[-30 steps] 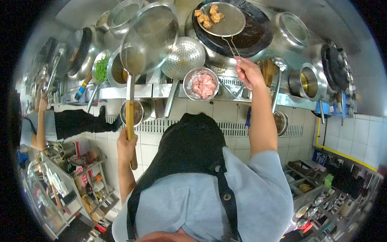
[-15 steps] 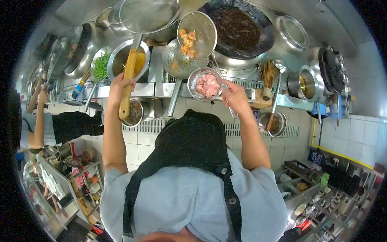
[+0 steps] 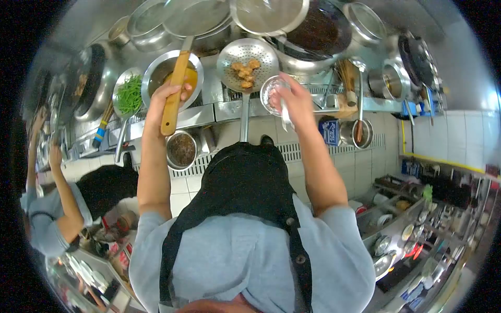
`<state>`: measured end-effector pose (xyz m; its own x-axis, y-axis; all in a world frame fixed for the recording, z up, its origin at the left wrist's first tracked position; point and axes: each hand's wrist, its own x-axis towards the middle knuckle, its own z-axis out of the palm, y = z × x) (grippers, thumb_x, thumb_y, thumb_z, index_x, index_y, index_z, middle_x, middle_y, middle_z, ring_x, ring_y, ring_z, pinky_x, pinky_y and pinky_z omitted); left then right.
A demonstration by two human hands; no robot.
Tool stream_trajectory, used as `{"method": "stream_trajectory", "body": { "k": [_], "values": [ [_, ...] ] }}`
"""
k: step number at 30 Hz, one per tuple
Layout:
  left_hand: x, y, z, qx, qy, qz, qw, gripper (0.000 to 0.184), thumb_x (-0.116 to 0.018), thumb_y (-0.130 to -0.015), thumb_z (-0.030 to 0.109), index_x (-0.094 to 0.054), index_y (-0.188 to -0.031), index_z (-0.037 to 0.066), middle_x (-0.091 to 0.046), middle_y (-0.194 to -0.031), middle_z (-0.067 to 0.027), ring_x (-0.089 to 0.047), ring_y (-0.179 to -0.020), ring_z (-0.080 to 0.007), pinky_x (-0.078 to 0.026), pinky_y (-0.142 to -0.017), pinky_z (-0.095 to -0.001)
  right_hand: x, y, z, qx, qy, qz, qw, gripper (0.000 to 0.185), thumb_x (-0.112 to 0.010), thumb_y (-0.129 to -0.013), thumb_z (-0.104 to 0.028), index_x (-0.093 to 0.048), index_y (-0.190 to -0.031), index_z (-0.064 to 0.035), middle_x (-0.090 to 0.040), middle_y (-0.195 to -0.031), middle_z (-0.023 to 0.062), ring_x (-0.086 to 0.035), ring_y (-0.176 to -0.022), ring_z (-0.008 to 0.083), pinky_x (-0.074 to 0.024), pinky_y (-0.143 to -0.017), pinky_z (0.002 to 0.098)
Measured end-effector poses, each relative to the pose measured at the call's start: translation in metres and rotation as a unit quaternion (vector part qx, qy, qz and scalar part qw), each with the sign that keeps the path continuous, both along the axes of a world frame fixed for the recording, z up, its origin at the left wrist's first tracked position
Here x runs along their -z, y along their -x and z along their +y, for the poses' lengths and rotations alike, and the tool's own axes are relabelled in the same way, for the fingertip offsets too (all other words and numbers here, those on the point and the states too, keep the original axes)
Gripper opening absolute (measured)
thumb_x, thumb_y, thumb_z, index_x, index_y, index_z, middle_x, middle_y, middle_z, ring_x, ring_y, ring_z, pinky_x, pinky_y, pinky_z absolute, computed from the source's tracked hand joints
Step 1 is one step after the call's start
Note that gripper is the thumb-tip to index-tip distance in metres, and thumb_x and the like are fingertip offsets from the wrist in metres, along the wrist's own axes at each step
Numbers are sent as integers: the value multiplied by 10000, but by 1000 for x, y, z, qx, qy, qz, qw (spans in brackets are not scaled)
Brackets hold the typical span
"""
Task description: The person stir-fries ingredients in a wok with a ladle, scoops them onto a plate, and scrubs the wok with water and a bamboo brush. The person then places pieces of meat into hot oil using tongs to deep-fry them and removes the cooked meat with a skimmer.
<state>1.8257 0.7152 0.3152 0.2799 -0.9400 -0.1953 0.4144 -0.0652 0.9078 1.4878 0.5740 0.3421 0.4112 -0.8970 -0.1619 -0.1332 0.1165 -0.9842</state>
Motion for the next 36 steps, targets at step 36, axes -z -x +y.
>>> {"method": "stream_trajectory", "body": {
  "k": [36],
  "values": [
    [145,270,-101,-90,-267,-18,959,325,-667,-980,228,-523,-1171,8,-663,-1045,-126,-690,-959,-245,-582,-752,-373,130,270,-149,83,-325,-188,923,173,-621,-986,-180,-583,-1041,-20,-694,-873,157,-638,-731,176,-535,-639,302]
  ]
}}
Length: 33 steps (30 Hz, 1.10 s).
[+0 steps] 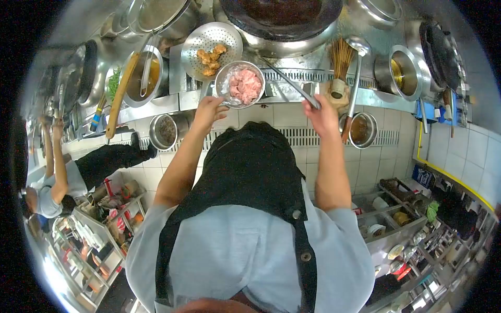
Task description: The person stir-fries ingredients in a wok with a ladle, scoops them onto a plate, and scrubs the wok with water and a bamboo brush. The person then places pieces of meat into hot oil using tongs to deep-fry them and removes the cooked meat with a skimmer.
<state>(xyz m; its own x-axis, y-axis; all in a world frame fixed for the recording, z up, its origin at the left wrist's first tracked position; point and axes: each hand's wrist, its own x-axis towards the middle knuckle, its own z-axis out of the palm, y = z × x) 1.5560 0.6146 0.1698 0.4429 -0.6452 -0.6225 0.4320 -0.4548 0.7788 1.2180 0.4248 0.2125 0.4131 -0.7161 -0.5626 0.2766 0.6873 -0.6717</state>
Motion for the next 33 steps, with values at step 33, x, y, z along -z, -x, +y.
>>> {"method": "stream_trajectory", "body": {
  "k": [33],
  "values": [
    [-90,-44,-22,-61,211,-172,960,141,-649,-904,2,-541,-813,-4,-595,-754,-55,-694,-653,-168,-539,-548,-284,-137,-67,45,-290,528,366,709,560,-768,-901,-157,-588,-1425,-74,-713,-1191,202,-704,-1052,262,-521,-942,341]
  ]
}}
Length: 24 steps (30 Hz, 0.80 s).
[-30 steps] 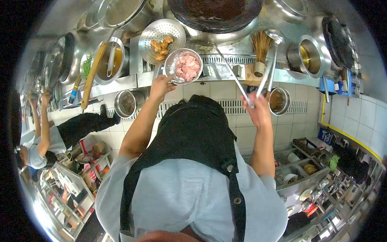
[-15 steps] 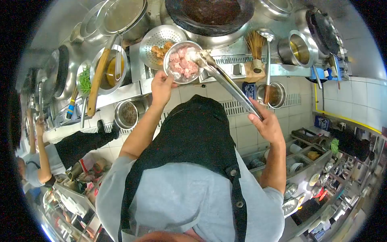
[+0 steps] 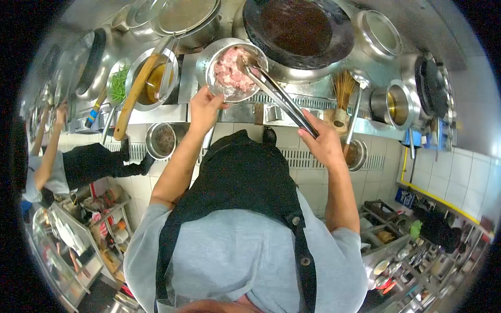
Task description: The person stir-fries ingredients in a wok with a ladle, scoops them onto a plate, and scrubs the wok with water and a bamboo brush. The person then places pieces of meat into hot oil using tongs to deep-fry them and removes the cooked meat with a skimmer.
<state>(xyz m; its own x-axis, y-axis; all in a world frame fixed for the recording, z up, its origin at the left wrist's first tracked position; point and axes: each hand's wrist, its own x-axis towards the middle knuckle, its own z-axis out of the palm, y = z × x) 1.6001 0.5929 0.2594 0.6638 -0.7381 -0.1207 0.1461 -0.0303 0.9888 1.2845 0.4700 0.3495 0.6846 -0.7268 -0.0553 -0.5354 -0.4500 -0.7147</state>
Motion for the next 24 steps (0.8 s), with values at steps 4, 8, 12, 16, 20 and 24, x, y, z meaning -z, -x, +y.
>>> {"method": "stream_trajectory", "body": {
  "k": [4,8,12,16,20,24],
  "values": [
    [3,6,-29,-30,-15,-31,999,119,-644,-901,0,-556,-822,-13,-599,-760,-61,-705,-651,-183,-571,-559,-298,-5,-12,-44,-35,-23,4,999,587,-768,-897,-156,-569,-1445,-85,-691,-1259,217,-701,-1112,267,-526,-945,343],
    [1,8,-47,-49,9,57,997,85,-640,-897,3,-570,-852,-9,-630,-813,-72,-691,-654,-173,-595,-581,-300,1,4,-97,-74,-39,-19,996,561,-774,-889,-120,-595,-1418,-67,-686,-1301,183,-689,-1132,241,-514,-964,322],
    [-12,34,-54,-117,35,155,980,60,-639,-898,5,-580,-909,-7,-664,-849,-88,-679,-665,-163,-605,-599,-291,-24,28,-147,-120,-74,-26,990,549,-757,-894,-63,-599,-1420,-70,-697,-1298,123,-650,-1104,142,-493,-972,291],
    [5,47,-58,-159,17,167,973,66,-636,-903,4,-579,-935,-3,-680,-870,-108,-680,-666,-169,-613,-607,-297,-47,37,-177,-97,-95,-7,991,555,-755,-901,-89,-591,-1430,-68,-712,-1221,45,-612,-1049,88,-470,-947,254],
    [5,56,-61,-175,10,164,971,70,-637,-904,4,-567,-909,8,-674,-854,-109,-678,-659,-171,-618,-610,-308,-53,21,-213,-62,-46,27,997,530,-745,-910,-124,-602,-1415,-56,-715,-1203,55,-605,-1037,90,-464,-957,260],
    [10,59,-62,-189,10,130,973,117,-643,-908,9,-542,-851,27,-635,-803,-70,-659,-652,-144,-611,-589,-298,-66,10,-217,-96,-70,26,993,572,-752,-885,-107,-585,-1430,-56,-704,-1233,108,-608,-1097,121,-458,-994,277]
  ]
}}
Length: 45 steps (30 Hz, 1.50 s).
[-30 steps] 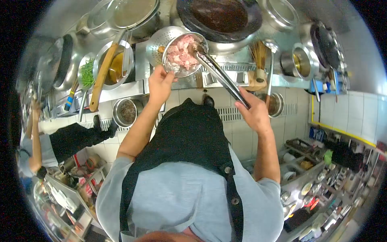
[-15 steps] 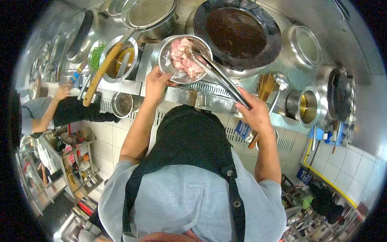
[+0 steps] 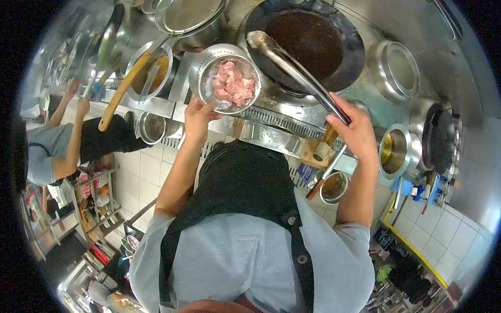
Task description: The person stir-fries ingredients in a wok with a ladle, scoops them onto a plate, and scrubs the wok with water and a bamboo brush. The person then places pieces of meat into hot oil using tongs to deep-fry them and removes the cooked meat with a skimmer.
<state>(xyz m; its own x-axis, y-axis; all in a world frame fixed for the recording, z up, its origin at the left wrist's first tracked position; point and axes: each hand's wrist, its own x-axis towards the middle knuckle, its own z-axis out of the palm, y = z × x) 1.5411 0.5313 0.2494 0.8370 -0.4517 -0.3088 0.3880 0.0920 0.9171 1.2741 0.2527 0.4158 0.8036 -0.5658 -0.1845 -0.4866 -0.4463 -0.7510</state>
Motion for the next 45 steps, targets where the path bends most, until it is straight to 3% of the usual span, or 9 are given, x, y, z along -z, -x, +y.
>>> {"method": "stream_trajectory", "body": {
  "k": [10,15,18,21,23,26,36,43,45],
  "values": [
    [-14,-3,14,-3,-11,-93,996,215,-632,-906,-19,-485,-758,31,-572,-742,-47,-635,-614,-136,-608,-576,-293,38,-25,66,-121,83,-25,989,543,-759,-879,-191,-616,-1392,-88,-690,-1247,219,-673,-1106,396,-526,-949,407],
    [3,-21,30,-3,42,15,999,197,-630,-896,-25,-482,-780,35,-591,-771,-75,-655,-625,-167,-627,-578,-317,18,-5,79,-16,-67,-26,997,528,-755,-902,-146,-619,-1409,-97,-738,-1165,122,-636,-992,120,-514,-885,294],
    [18,-22,35,-6,34,16,999,192,-630,-897,-28,-488,-784,36,-592,-784,-72,-652,-634,-165,-631,-589,-324,8,-10,58,26,78,-1,997,541,-768,-893,-166,-620,-1409,-104,-742,-1169,126,-656,-982,129,-517,-884,297],
    [18,-19,44,18,29,33,999,189,-634,-900,-23,-492,-791,39,-588,-784,-63,-648,-648,-164,-633,-602,-332,17,-40,18,45,181,119,975,549,-751,-886,-292,-628,-1392,-118,-713,-1217,201,-701,-1105,323,-524,-961,388],
    [14,-17,50,29,32,39,998,197,-643,-901,-15,-491,-791,45,-589,-764,-64,-649,-630,-162,-632,-601,-327,47,-65,-17,36,229,89,969,594,-752,-869,-363,-619,-1403,-140,-689,-1238,228,-653,-1159,388,-511,-992,437],
    [11,-13,59,45,18,44,998,202,-645,-901,-16,-490,-788,48,-603,-743,-71,-653,-602,-166,-627,-588,-318,70,-102,-49,87,308,132,938,622,-756,-863,-386,-605,-1423,-159,-689,-1238,231,-663,-1152,371,-505,-998,440],
    [3,-23,64,57,8,-3,998,162,-633,-907,-16,-518,-799,21,-609,-757,-74,-653,-638,-155,-628,-596,-317,59,-71,-54,123,251,94,956,612,-744,-885,-371,-599,-1424,-120,-696,-1235,236,-679,-1137,379,-514,-987,432],
    [4,-32,30,55,18,-71,996,211,-666,-911,24,-515,-764,35,-579,-719,-33,-641,-614,-121,-599,-564,-280,-11,-5,56,54,109,-13,992,631,-774,-874,-278,-577,-1449,-106,-681,-1300,214,-652,-1176,194,-485,-1001,330],
    [-11,-25,22,50,-11,-126,991,202,-657,-913,22,-520,-765,34,-590,-712,-32,-649,-610,-120,-567,-553,-262,-11,0,78,11,65,-14,998,624,-774,-870,-246,-579,-1447,-110,-685,-1290,215,-663,-1164,210,-489,-999,335]
  ]
}}
